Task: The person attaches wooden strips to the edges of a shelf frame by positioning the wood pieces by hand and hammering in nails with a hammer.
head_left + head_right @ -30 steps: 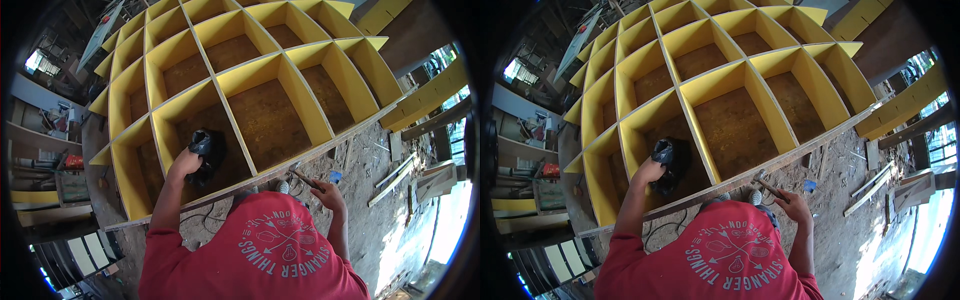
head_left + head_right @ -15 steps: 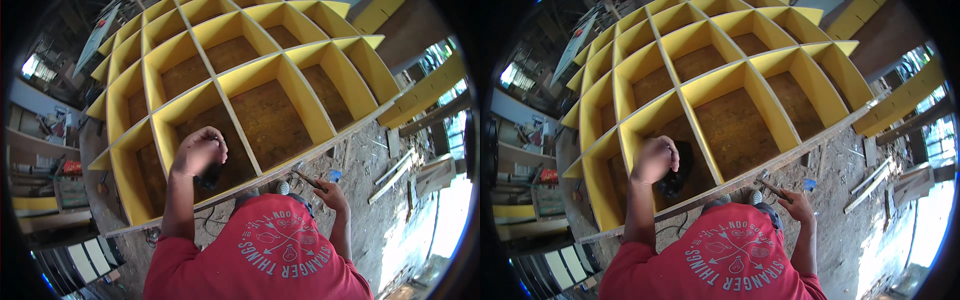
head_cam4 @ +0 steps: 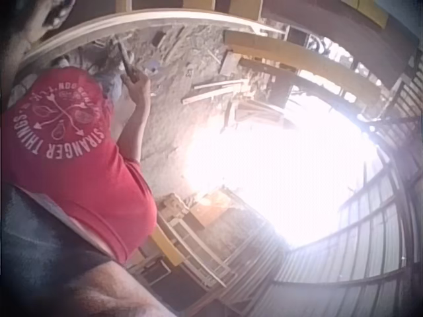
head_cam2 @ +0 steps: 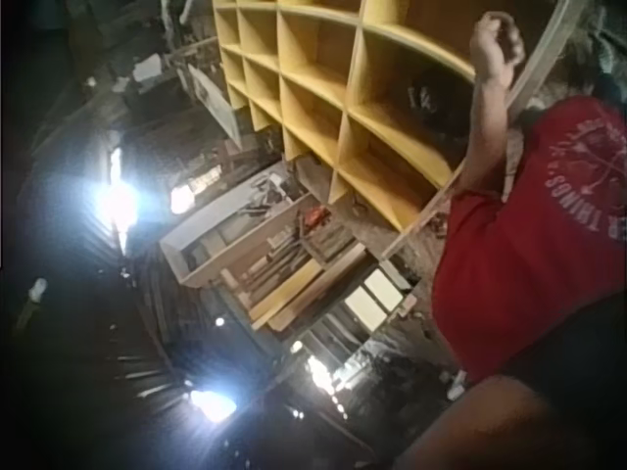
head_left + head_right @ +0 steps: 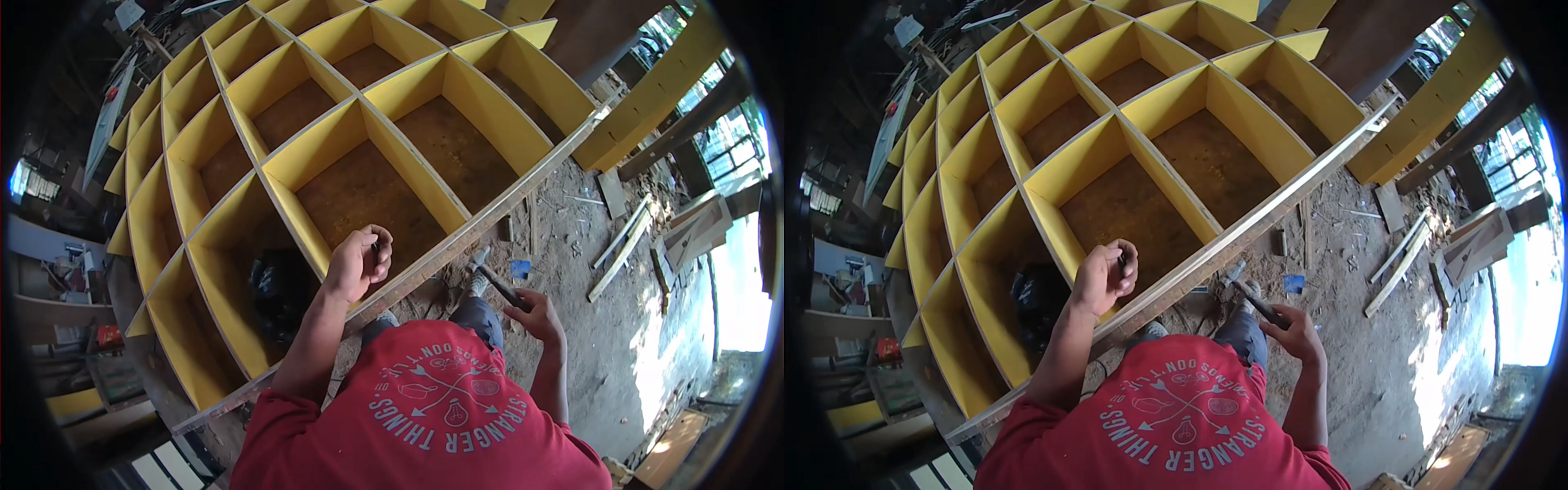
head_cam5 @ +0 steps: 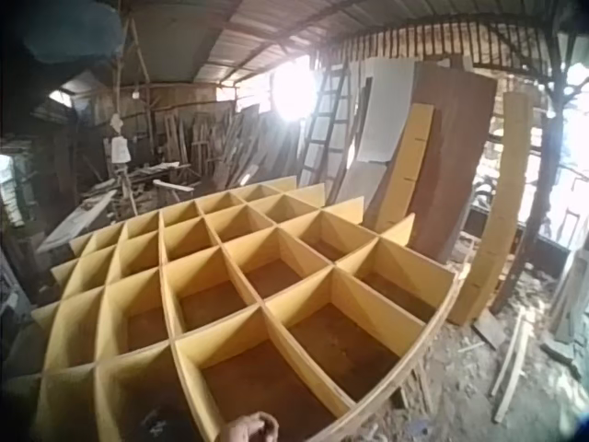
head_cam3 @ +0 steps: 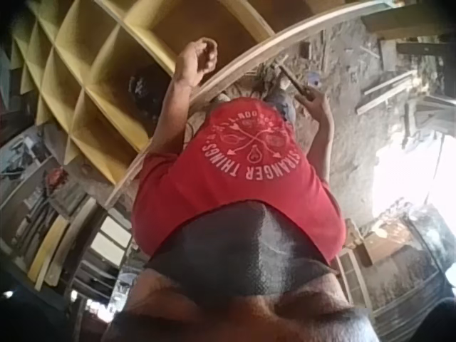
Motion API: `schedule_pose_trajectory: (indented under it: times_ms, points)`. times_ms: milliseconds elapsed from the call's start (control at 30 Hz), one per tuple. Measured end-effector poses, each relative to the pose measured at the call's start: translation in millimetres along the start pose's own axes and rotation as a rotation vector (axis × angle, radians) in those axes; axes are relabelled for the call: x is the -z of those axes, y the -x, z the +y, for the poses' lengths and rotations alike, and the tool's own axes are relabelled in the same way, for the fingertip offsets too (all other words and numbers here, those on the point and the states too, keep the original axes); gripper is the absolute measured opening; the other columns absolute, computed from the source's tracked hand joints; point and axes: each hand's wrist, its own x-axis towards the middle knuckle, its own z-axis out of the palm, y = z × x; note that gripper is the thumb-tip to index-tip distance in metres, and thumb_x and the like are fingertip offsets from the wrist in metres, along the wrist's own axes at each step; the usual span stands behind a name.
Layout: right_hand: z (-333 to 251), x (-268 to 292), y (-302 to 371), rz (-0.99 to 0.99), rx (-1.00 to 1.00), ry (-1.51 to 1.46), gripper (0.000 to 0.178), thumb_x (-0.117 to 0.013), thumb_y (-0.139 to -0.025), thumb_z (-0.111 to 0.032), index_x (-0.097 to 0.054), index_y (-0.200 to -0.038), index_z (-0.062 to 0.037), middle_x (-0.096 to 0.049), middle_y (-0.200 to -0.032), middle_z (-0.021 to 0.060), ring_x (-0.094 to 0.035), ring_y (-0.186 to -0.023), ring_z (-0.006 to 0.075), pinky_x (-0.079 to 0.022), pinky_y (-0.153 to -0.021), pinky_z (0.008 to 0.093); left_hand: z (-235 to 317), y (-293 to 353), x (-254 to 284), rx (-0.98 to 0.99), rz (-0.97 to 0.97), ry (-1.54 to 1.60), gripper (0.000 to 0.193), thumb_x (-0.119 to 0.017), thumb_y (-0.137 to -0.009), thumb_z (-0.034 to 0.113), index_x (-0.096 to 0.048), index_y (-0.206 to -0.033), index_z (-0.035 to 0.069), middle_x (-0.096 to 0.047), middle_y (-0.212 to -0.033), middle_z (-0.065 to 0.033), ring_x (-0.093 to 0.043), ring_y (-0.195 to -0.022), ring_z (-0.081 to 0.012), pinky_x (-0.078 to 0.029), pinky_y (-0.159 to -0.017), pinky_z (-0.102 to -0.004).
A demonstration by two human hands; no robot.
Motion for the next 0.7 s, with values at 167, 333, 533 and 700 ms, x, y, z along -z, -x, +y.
schedule_pose_trajectory:
  times_ms: [167, 333, 533, 700]
  points:
    - [16.2, 78.7, -59.5, -0.278, -0.003, -0.323, 0.042, -0.088, -0.089, -0.029, -0.073, -0.117, -0.0021, -0.06, -0.069, -0.0032, -0.052, -0.053, 0.0044, -0.038, -0.049, 0.0244, -5.7, -43.8, -14.7, -0.164, 0.147, -0.437, 0.028, -0.046, -0.112, 0.028, -0.058, -0.101, 0.006, -0.056, -0.078, -0.002, -0.047, -0.057, -0.0086, -0.033, -0.046, -0.0223]
    - [20.3, 154.3, -140.0, -0.477, 0.279, -0.748, 0.044, -0.082, -0.096, -0.027, -0.061, -0.122, 0.0013, -0.053, -0.062, -0.0044, -0.046, -0.044, 0.0048, -0.034, -0.041, 0.0228, 5.2, -88.5, -92.9, -0.225, 0.228, -0.724, 0.031, -0.047, -0.115, 0.027, -0.064, -0.106, 0.002, -0.06, -0.079, -0.0021, -0.057, -0.065, -0.0072, -0.047, -0.054, -0.0226]
    - [-49.6, 207.8, -225.2, -0.402, 0.424, -0.73, 0.038, -0.066, -0.107, -0.025, -0.05, -0.13, 0.0006, -0.049, -0.059, -0.0033, -0.043, -0.04, 0.0056, -0.034, -0.039, 0.023, 4.8, -213.3, -147.2, -0.098, 0.183, -1.306, 0.028, -0.061, -0.108, 0.023, -0.073, -0.111, -0.002, -0.074, -0.09, -0.0085, -0.071, -0.078, -0.0136, -0.058, -0.069, -0.0303]
    - [-90.0, 205.7, -278.6, -0.412, 0.419, -0.705, 0.029, -0.062, -0.109, -0.016, -0.052, -0.131, 0.0004, -0.047, -0.062, -0.0072, -0.039, -0.044, 0.0015, -0.031, -0.04, 0.0213, -22.3, -312.2, -123.4, 0.096, 0.178, -1.666, 0.02, -0.067, -0.098, 0.015, -0.076, -0.108, 0.0, -0.078, -0.097, -0.017, -0.077, -0.088, -0.0247, -0.06, -0.077, -0.0403]
